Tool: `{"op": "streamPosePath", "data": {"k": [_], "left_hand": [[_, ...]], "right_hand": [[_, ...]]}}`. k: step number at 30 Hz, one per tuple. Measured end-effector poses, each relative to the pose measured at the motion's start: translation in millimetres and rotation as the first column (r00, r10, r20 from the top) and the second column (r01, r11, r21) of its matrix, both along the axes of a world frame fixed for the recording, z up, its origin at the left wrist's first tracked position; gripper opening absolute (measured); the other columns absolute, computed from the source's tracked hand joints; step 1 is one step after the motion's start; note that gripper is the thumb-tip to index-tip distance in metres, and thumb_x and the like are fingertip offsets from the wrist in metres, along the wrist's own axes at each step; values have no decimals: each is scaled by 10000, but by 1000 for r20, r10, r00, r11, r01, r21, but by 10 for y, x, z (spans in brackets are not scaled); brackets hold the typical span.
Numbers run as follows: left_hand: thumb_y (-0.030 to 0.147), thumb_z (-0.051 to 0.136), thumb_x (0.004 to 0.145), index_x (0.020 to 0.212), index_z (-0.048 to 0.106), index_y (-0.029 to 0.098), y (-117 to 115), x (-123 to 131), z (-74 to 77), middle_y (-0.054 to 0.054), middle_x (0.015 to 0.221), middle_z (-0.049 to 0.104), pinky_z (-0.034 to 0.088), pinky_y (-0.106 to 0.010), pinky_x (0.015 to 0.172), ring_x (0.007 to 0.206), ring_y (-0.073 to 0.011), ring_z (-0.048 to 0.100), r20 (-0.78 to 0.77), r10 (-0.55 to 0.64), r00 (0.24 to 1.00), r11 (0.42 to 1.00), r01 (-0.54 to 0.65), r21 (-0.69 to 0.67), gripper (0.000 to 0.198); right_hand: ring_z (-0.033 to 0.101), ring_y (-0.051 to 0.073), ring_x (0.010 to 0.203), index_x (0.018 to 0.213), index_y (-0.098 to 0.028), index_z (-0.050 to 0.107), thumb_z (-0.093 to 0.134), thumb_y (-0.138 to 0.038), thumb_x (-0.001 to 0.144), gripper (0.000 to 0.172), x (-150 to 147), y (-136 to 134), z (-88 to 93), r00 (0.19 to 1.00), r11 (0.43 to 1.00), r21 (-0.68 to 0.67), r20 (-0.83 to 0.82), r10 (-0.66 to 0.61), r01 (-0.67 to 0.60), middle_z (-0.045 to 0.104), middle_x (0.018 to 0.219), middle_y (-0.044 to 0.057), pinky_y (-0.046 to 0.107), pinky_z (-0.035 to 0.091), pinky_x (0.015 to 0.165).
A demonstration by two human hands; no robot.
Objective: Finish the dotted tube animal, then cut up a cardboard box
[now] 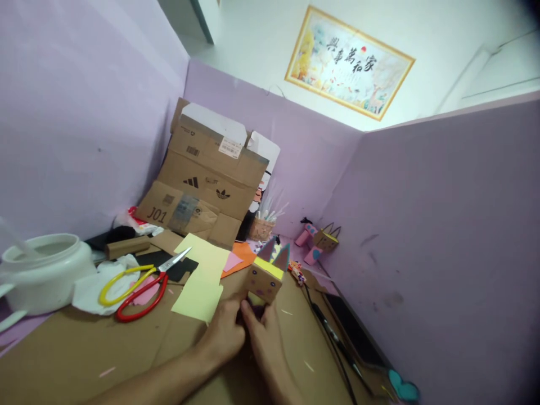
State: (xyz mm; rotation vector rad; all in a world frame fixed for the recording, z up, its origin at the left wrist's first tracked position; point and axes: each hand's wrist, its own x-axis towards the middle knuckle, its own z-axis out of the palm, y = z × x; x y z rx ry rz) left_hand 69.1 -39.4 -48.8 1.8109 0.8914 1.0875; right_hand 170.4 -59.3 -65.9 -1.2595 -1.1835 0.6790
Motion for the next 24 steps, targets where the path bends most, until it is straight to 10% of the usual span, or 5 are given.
{"op": "streamPosePath", "data": {"k": [10, 14, 20, 24], "left_hand": [[121, 491, 664, 826, 699, 148, 112, 59, -272, -49, 765, 680, 461, -308, 700, 741, -217, 597, 8, -172, 985, 980, 172, -97, 265], [143, 478, 668, 1007, 642, 123, 150, 36, -235, -83, 854, 659, 461, -323, 712, 772, -215, 588, 14, -28, 1000, 982, 30, -187, 378], [279, 585, 616, 1202, 473, 92, 399, -214, 36, -165, 1169, 532, 447, -358, 789, 956, -246, 539, 130, 338, 932, 933, -313, -179, 625], [353, 668, 582, 1168, 517, 130, 536, -436, 167, -137, 1186, 557, 425, -354, 846, 1066, -273, 512, 227, 37, 973, 968, 21, -249, 645]], "right_hand": [[639, 265, 716, 784, -103, 650, 675, -370, 582, 336, 159, 36, 90, 971, 971, -118, -94, -219, 207, 698, 763, 116, 330, 500, 608], [625, 259, 734, 855, -104, 612, 674, -332, 556, 381, 357, 2, 95, 924, 925, -98, -77, -374, 367, 683, 784, 109, 322, 481, 628], [617, 222, 759, 858, -169, 621, 704, -285, 532, 355, 650, -132, 253, 949, 997, 8, -306, -72, 78, 662, 774, 47, 329, 464, 720], [614, 216, 761, 842, -191, 642, 669, -259, 562, 289, 638, -177, 212, 902, 985, -13, -403, 154, -174, 664, 775, 41, 343, 454, 737]]}}
